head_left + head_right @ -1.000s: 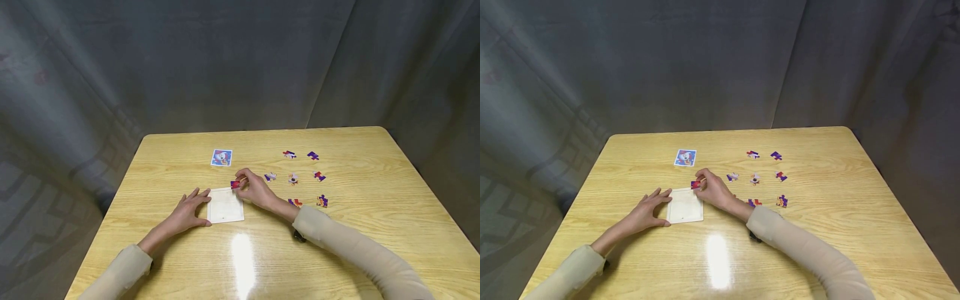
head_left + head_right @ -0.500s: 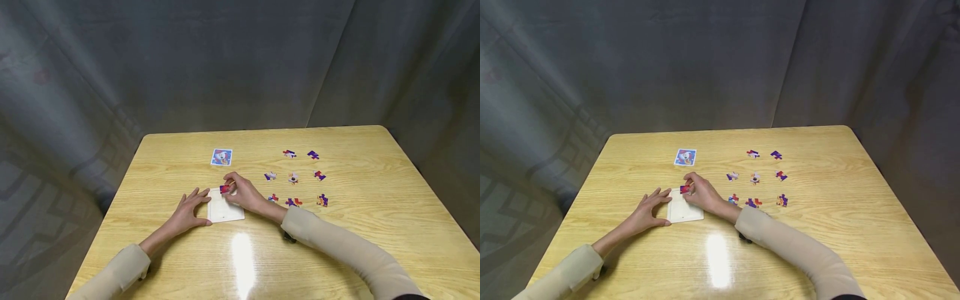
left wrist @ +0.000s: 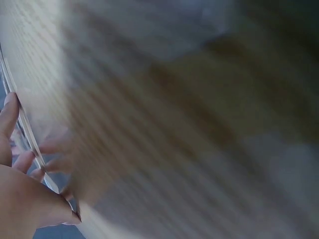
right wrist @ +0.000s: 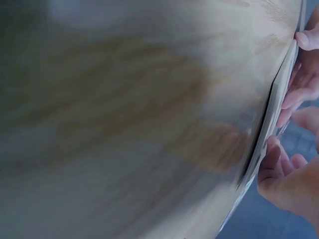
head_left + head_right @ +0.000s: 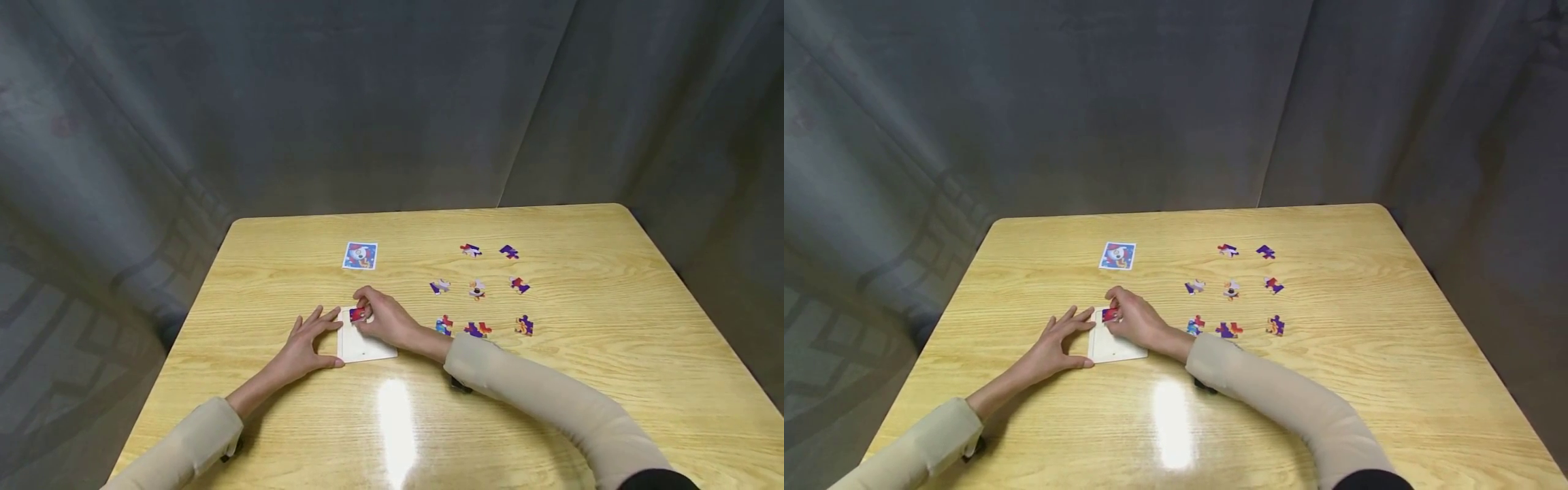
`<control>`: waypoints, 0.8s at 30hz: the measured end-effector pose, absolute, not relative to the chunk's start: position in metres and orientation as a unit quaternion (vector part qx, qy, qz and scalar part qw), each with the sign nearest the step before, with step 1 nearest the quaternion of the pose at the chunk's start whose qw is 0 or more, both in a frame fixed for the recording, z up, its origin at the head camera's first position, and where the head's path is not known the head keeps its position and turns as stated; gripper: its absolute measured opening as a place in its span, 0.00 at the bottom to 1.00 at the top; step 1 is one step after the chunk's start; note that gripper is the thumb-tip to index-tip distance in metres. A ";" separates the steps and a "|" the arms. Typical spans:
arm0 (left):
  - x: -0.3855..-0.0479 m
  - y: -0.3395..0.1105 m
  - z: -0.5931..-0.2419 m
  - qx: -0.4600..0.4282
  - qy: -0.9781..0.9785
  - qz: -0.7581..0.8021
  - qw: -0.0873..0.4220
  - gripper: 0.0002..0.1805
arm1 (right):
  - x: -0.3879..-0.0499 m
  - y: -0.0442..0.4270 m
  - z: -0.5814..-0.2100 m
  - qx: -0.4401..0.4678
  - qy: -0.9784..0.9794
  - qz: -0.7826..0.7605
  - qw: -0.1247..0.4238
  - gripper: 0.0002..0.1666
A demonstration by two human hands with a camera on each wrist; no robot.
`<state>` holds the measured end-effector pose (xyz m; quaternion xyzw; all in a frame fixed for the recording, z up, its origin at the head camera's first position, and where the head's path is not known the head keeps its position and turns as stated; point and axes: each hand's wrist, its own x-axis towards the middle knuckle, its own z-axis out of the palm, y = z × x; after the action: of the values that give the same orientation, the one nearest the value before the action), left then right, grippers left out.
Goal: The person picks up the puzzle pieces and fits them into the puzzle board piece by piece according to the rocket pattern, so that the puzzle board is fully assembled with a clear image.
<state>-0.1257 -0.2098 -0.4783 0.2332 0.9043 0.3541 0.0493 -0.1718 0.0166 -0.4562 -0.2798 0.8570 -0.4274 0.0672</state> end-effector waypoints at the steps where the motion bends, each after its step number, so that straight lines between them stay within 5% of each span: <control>1: -0.126 -0.210 -0.478 0.233 0.904 0.355 0.050 0.37 | -0.172 0.015 -0.456 -0.278 0.864 -0.414 0.067 0.29; 24: -0.125 -0.209 -0.477 0.230 0.904 0.357 0.057 0.37 | -0.170 0.000 -0.457 -0.328 0.888 -0.320 0.033 0.29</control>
<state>-0.1255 -0.2087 -0.4770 0.2298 0.9035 0.3573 0.0566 -0.1703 0.0004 -0.4567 -0.3277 0.8882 -0.3204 0.0332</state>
